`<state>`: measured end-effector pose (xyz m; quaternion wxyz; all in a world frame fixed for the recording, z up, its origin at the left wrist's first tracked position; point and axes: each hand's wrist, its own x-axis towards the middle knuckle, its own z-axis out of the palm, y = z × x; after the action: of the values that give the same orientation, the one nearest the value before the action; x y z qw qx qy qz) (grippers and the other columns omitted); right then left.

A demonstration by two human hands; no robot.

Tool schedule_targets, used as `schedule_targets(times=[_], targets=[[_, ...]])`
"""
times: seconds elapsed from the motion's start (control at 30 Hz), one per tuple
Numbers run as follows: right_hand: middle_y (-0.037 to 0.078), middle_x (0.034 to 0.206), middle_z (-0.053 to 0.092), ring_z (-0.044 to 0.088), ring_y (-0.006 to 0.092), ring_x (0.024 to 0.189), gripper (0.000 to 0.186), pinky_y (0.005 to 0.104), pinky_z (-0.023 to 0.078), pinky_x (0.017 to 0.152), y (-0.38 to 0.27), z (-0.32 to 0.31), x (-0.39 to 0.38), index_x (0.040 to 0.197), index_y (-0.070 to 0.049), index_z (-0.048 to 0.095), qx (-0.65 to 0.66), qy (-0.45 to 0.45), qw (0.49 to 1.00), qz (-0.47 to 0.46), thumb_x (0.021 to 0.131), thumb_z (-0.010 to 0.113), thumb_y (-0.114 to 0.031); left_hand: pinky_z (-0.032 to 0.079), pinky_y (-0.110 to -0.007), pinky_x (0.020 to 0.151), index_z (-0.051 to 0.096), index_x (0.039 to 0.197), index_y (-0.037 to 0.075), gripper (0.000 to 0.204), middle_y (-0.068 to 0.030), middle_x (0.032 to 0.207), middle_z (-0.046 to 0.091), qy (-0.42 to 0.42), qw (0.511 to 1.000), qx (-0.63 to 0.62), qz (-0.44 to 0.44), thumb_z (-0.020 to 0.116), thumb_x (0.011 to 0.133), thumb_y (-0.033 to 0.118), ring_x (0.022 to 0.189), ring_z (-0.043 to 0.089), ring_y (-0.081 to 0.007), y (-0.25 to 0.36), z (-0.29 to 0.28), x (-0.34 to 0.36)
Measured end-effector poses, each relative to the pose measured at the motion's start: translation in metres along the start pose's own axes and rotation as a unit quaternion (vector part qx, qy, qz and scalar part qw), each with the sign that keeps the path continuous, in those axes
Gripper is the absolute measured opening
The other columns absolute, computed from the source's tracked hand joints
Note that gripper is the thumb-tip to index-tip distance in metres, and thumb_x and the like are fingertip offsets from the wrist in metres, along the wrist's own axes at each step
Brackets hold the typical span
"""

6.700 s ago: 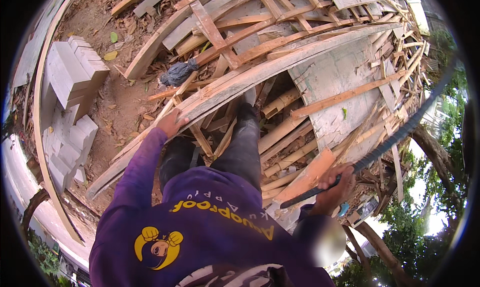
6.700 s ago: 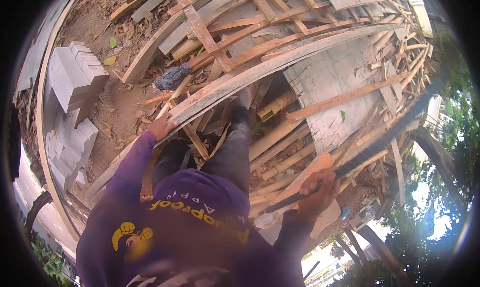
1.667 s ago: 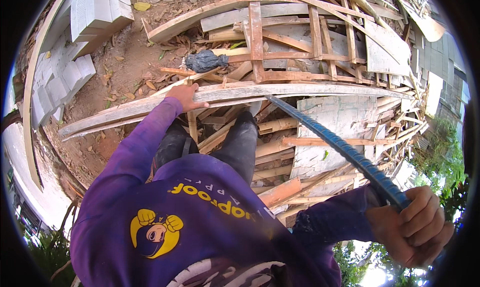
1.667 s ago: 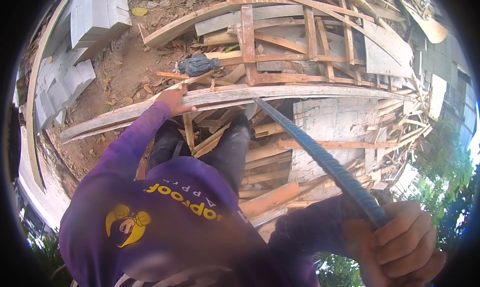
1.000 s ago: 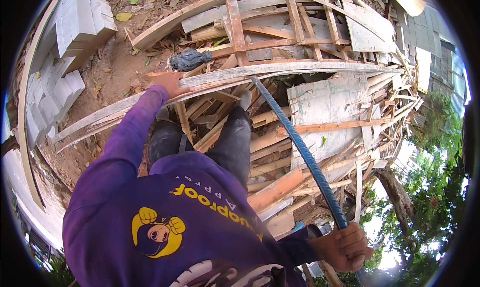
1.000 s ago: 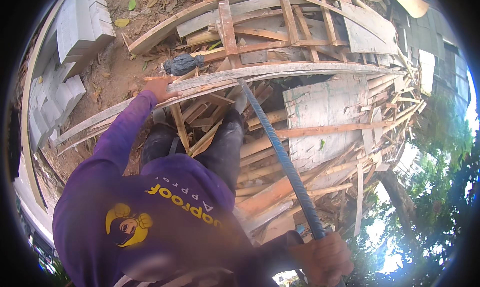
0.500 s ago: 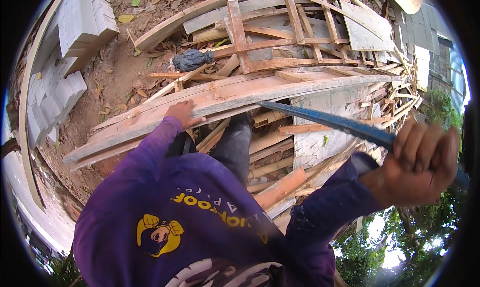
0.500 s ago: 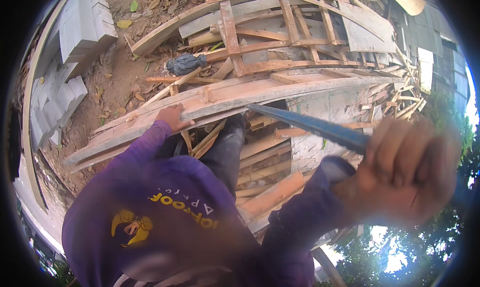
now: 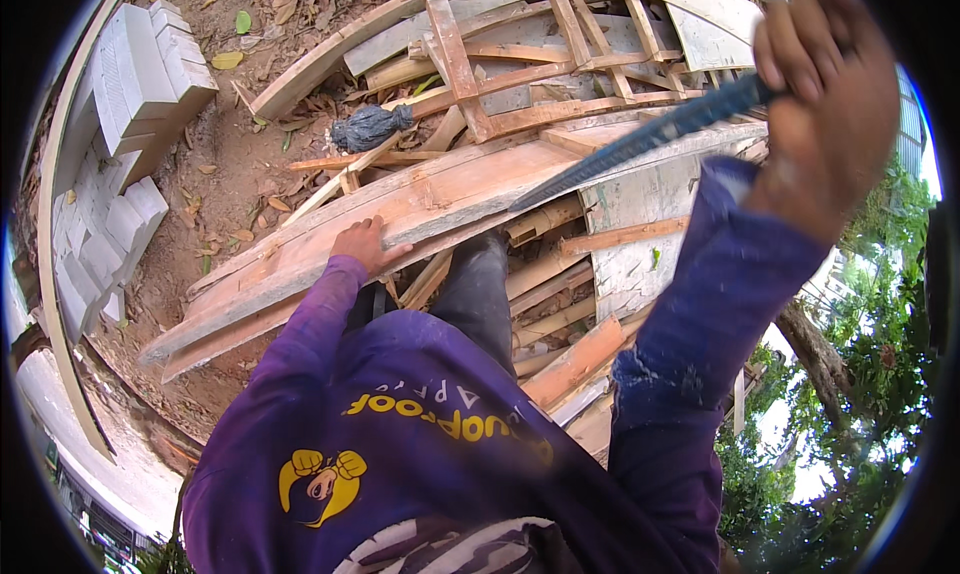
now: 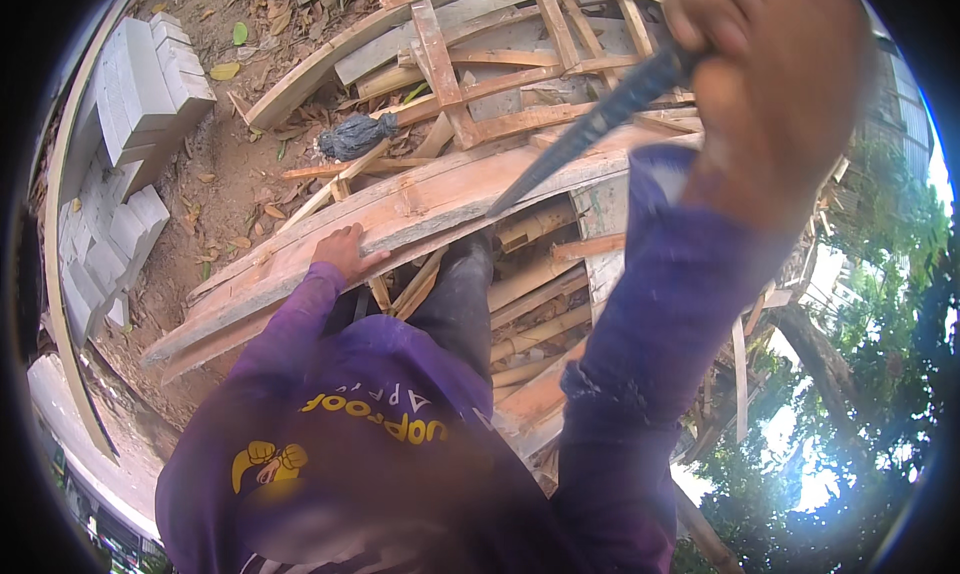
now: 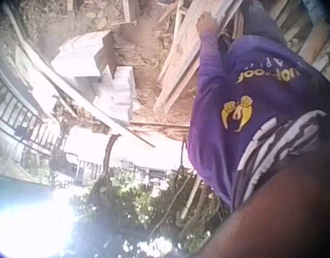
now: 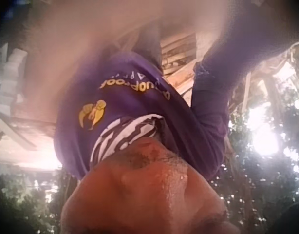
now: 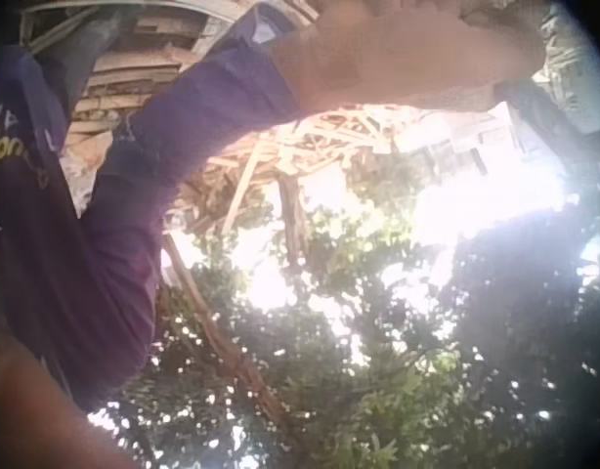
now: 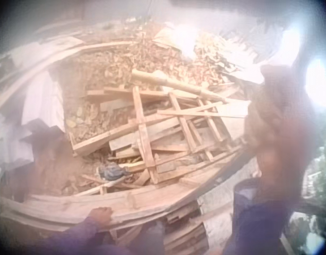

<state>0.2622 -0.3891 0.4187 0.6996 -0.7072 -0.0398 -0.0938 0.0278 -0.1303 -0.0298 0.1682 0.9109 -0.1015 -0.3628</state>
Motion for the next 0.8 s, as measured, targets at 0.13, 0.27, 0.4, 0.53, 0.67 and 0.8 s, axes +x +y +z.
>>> schedule_targets(times=[0.13, 0.27, 0.4, 0.53, 0.67, 0.8], targets=[[-0.002, 0.055, 0.035, 0.032, 0.0095, 0.042, 0.022, 0.0284, 0.034, 0.044, -0.082, -0.056, -0.119, 0.096, -0.003, 0.055, -0.001, -0.049, 0.999, -0.020, 0.105, 0.048, -0.022, 0.053, -0.046, 0.100, 0.056, 0.133, 0.002, 0.092, -0.0197, 0.128, 0.068, -0.035, 0.999, -0.012, 0.011, 0.059, 0.086, 0.081, 0.118, 0.066, -0.0361, 0.008, -0.015, 0.002], [-0.002, 0.051, 0.036, 0.030, 0.0086, 0.040, 0.019, 0.0275, 0.033, 0.044, -0.136, -0.086, -0.188, 0.084, -0.006, 0.050, 0.022, -0.108, 0.984, -0.137, 0.101, 0.044, -0.014, 0.053, -0.046, 0.099, 0.054, 0.136, 0.002, 0.095, -0.0204, 0.127, 0.068, -0.026, 0.999, -0.011, 0.017, 0.062, 0.083, 0.081, 0.118, 0.066, -0.0373, 0.006, -0.029, 0.005], [-0.002, 0.053, 0.033, 0.029, 0.0085, 0.045, 0.013, 0.0258, 0.032, 0.054, -0.217, -0.109, -0.229, 0.083, -0.008, 0.046, -0.126, 0.022, 0.975, -0.180, 0.095, 0.047, -0.010, 0.054, -0.046, 0.097, 0.055, 0.135, 0.002, 0.099, -0.0201, 0.126, 0.068, -0.030, 0.999, -0.015, 0.013, 0.062, 0.080, 0.084, 0.116, 0.067, -0.0362, 0.001, -0.028, 0.001], [0.002, 0.062, 0.037, 0.034, 0.0118, 0.052, 0.011, 0.0302, 0.034, 0.059, -0.193, -0.094, -0.206, 0.089, -0.005, 0.045, -0.062, 0.076, 0.981, -0.168, 0.094, 0.049, -0.015, 0.054, -0.048, 0.095, 0.054, 0.136, 0.003, 0.098, -0.0212, 0.126, 0.068, -0.044, 0.999, -0.007, 0.007, 0.064, 0.080, 0.083, 0.114, 0.068, -0.0385, 0.005, -0.024, -0.001], [0.004, 0.071, 0.039, 0.036, 0.0129, 0.061, 0.025, 0.0312, 0.036, 0.065, -0.162, -0.103, -0.202, 0.090, -0.003, 0.048, -0.075, 0.218, 0.948, -0.220, 0.103, 0.054, -0.023, 0.055, -0.048, 0.093, 0.056, 0.136, 0.002, 0.098, -0.0230, 0.120, 0.071, -0.053, 0.999, -0.004, 0.005, 0.064, 0.080, 0.083, 0.111, 0.069, -0.0390, 0.008, -0.027, 0.004], [0.001, 0.070, 0.035, 0.032, 0.0118, 0.058, 0.032, 0.0297, 0.036, 0.063, -0.144, -0.120, -0.206, 0.085, -0.008, 0.046, -0.093, 0.256, 0.937, -0.217, 0.103, 0.063, -0.027, 0.055, -0.047, 0.093, 0.056, 0.136, 0.002, 0.100, -0.0247, 0.113, 0.073, -0.032, 0.999, -0.002, 0.009, 0.064, 0.080, 0.084, 0.108, 0.071, -0.0395, 0.006, -0.033, 0.006]])
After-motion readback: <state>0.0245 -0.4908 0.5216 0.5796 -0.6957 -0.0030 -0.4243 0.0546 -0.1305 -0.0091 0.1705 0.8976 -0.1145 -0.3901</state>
